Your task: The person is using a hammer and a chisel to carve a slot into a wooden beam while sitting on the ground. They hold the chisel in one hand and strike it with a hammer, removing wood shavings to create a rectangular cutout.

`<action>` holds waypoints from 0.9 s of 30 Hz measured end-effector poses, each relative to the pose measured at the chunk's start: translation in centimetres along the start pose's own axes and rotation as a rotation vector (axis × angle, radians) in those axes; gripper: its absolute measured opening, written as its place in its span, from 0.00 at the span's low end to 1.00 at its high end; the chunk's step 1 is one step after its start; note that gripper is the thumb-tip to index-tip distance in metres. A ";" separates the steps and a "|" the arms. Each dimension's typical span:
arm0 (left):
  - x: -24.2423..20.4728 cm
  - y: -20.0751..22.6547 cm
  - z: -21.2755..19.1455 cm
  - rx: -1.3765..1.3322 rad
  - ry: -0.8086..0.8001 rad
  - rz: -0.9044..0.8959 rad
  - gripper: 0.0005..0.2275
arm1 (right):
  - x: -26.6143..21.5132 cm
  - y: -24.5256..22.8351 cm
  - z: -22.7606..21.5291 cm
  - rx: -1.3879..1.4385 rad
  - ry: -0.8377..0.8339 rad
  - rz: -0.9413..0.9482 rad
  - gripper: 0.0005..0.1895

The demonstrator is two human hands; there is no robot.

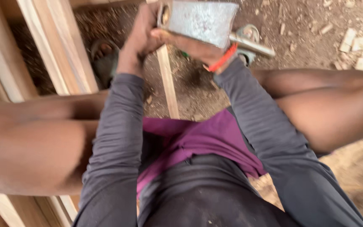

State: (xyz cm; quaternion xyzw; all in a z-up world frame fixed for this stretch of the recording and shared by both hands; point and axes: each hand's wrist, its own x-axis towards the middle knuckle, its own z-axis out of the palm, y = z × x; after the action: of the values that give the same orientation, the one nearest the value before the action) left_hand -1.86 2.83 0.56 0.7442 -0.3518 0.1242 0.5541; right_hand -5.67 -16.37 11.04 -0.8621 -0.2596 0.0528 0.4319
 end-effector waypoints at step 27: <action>2.2 2.3 -0.8 0.051 -0.066 -0.239 0.24 | 0.8 -7.9 -5.2 0.050 0.142 -0.169 0.15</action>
State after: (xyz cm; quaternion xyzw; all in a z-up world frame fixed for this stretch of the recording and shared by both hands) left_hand -1.61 2.40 3.83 0.7984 -0.2756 0.0417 0.5338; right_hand -6.54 -15.87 20.50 -0.8279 -0.2985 -0.0385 0.4734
